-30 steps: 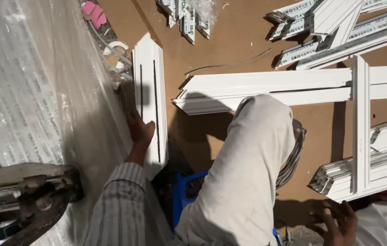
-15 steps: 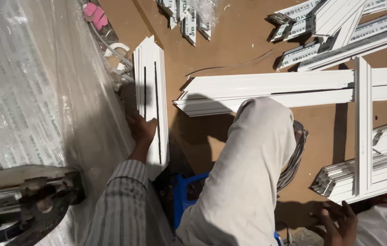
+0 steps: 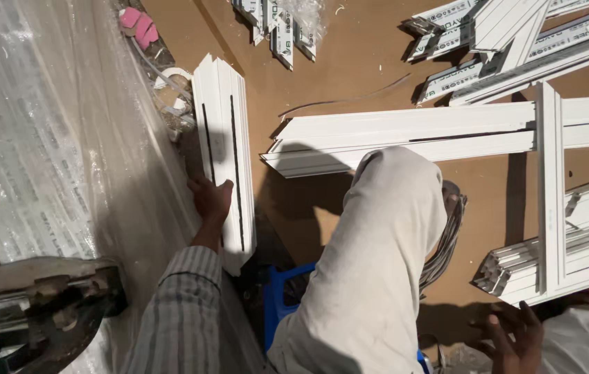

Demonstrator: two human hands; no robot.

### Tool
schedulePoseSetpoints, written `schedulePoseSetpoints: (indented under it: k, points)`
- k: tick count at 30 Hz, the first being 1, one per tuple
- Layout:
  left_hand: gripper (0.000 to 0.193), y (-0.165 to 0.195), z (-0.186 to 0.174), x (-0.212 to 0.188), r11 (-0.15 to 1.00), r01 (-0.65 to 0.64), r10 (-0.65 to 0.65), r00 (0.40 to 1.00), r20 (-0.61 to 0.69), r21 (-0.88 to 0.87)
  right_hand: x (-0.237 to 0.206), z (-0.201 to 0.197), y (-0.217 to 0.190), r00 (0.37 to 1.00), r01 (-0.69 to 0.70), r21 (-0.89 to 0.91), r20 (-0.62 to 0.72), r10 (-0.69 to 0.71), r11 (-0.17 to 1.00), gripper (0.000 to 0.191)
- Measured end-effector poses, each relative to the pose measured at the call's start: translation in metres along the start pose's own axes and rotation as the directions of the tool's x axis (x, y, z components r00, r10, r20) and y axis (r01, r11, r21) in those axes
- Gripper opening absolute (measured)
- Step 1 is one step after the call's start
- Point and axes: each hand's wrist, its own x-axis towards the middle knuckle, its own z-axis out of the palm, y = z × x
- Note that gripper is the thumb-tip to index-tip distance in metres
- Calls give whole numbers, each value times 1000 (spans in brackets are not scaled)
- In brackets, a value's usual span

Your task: The person sits on a low stool and installs black rubber seals into the grooves of white window frame profiles. They pick up each profile, press the seal into the channel by hand, and place the finished piece aside. The process is repeated for several profiles.

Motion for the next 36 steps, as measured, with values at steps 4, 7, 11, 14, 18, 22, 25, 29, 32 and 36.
schedulePoseSetpoints:
  k: [4, 7, 11, 14, 18, 22, 25, 29, 32, 36]
  points:
    - [99, 2, -6, -1, 998, -58, 57, 996, -69, -8, 0, 2, -2, 1000, -3, -14, 1, 3, 1000, 82]
    - [91, 0, -5, 1, 998, -45, 47, 998, -46, 35, -2, 3, -2, 1000, 3, -54, -9, -3, 999, 80]
    - [88, -9, -1, 9, 995, -82, 84, 996, -22, 61, -2, 5, 0, 1000, -14, -68, -18, 13, 998, 79]
    - [94, -13, -2, 14, 991, -102, 104, 994, -16, 90, -1, 6, 0, 1000, 19, -80, -8, -20, 997, 78]
    - [99, -15, -4, 19, 993, -73, 70, 997, 34, 95, -2, 8, -1, 998, -53, -62, -27, 51, 997, 76]
    - [97, -11, -6, 17, 993, -50, 47, 998, 37, 108, -4, 9, -2, 998, -51, -84, -28, 49, 995, 77]
    - [90, -11, -8, 14, 993, -82, 81, 997, 14, 90, -3, 9, -3, 1000, -21, -84, -13, 20, 996, 78]
    - [91, -11, -8, 15, 988, -111, 110, 994, 15, 109, -4, 10, -5, 998, -57, -93, -32, 54, 994, 78]
    - [93, -13, -8, 16, 982, -141, 140, 990, 15, 129, -7, 11, -5, 1000, 23, -50, -2, -23, 998, 80]
    - [94, -13, -8, 18, 973, -147, 144, 989, 28, 180, -6, 11, -7, 999, -51, -64, -7, 51, 997, 78]
